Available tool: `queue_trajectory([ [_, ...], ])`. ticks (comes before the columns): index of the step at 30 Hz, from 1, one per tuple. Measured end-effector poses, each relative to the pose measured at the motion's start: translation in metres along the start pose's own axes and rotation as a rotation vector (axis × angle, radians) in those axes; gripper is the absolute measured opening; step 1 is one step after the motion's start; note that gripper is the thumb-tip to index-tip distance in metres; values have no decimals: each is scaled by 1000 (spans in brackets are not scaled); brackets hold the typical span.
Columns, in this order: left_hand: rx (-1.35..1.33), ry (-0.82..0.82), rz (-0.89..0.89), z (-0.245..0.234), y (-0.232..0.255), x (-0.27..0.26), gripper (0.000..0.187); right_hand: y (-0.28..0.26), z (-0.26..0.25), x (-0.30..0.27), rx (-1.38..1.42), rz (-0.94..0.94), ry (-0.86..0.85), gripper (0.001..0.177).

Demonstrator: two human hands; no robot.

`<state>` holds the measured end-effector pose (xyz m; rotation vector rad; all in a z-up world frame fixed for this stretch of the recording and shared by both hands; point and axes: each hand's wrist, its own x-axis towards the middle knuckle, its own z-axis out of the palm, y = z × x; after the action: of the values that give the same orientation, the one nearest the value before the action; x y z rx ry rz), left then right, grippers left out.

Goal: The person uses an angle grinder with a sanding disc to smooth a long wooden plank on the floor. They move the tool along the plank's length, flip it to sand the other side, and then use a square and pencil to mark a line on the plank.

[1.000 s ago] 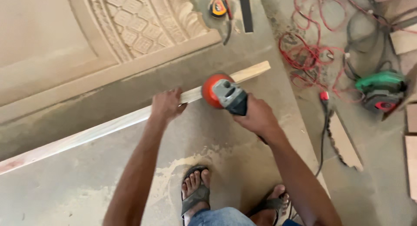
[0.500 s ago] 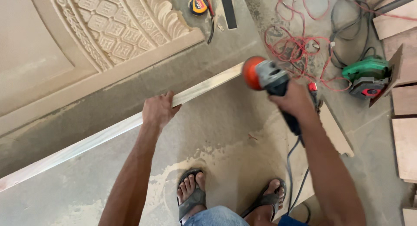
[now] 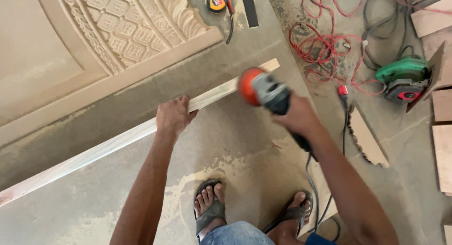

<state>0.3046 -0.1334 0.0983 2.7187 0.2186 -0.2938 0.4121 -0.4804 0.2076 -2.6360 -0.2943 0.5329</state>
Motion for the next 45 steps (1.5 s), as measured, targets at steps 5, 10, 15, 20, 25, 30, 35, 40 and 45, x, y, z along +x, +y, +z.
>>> queue_trajectory([
  [5,37,-52,-37,-6,4,2,46,-43,34,-21,-189,-161,-116,60],
  [10,46,-106,-44,-9,5,3,45,-17,19,-3,-180,-28,-48,61],
  [15,11,-68,-26,-10,5,2,44,59,-37,31,-167,92,67,71],
  [20,28,-90,-53,1,-2,4,44,108,-68,44,-107,166,224,55],
  [25,81,90,79,33,3,-14,53,99,-57,14,561,83,331,40],
  [30,247,202,170,71,26,-63,84,72,-42,-6,760,122,255,35],
  [35,100,197,237,82,18,-88,98,57,-15,-13,279,27,206,45],
  [40,122,214,236,81,-8,-86,94,28,29,-15,-61,-2,93,60],
  [45,132,206,257,80,-15,-91,91,-1,65,-30,-60,-76,-14,60],
])
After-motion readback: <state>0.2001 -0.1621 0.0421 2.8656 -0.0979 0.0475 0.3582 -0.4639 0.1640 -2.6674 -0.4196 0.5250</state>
